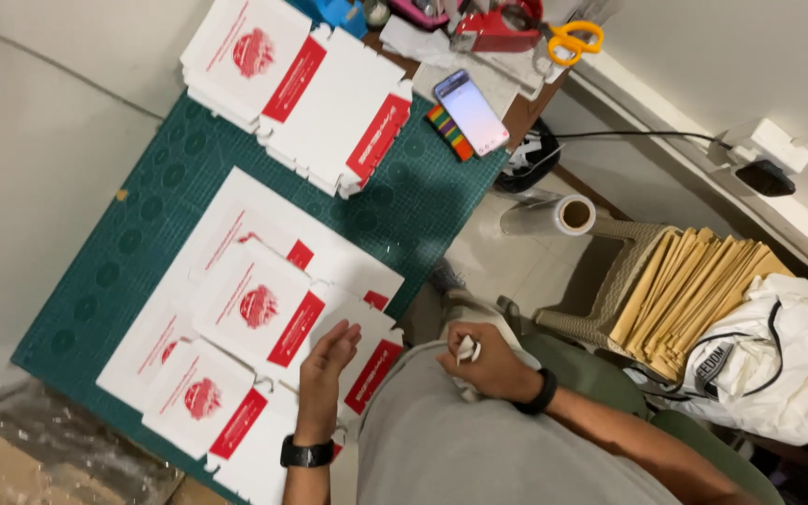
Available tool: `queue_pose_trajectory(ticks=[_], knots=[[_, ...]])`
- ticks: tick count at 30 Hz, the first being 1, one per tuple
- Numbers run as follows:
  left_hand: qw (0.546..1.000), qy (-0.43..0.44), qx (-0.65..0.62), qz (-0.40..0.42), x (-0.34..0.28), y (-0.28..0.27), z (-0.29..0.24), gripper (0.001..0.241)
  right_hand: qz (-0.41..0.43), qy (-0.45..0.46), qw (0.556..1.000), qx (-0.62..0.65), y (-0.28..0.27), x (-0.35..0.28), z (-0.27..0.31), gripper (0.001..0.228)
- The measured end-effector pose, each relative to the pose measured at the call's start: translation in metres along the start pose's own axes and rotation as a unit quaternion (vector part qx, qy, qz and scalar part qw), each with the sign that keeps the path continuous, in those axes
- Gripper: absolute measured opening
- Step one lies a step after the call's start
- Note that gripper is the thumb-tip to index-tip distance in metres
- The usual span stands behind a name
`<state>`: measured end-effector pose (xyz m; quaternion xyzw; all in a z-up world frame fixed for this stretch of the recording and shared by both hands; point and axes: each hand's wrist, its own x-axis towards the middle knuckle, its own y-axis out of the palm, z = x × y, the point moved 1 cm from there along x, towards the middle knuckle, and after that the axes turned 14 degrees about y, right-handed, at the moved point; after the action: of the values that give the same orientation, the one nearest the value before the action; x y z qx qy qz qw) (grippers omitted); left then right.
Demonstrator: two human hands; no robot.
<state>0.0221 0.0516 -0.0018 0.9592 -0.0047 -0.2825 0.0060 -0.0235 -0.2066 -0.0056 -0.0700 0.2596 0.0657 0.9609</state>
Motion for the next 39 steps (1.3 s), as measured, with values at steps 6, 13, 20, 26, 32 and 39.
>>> queue_pose_trajectory(ticks=[6, 13, 20, 26, 32, 39], knots=[[0.999, -0.007, 0.036, 0.005, 0.007, 0.01, 0.003, 0.044, -0.045, 0.014, 0.998, -0.041, 0.0, 0.009, -0.015, 0.025], [0.999, -0.007, 0.034, -0.022, 0.015, 0.017, 0.006, 0.042, -0.123, -0.011, 0.987, 0.1, -0.046, 0.064, -0.07, 0.03], [0.998, -0.034, 0.001, -0.053, 0.017, 0.03, 0.007, 0.046, -0.143, 0.198, 0.854, 0.46, -0.123, 0.079, -0.175, 0.013], [0.992, -0.081, -0.011, -0.094, 0.017, 0.044, 0.007, 0.05, -0.243, 0.426, 0.801, 0.344, -0.169, 0.065, -0.178, 0.055], [0.988, -0.087, -0.037, -0.126, 0.017, 0.055, 0.013, 0.049, -0.367, 0.385, 0.771, 0.35, -0.251, 0.16, -0.187, 0.105], [0.961, -0.047, -0.018, -0.27, -0.005, 0.05, 0.042, 0.044, -0.333, 0.365, 0.844, 0.208, -0.251, 0.208, -0.243, 0.072]])
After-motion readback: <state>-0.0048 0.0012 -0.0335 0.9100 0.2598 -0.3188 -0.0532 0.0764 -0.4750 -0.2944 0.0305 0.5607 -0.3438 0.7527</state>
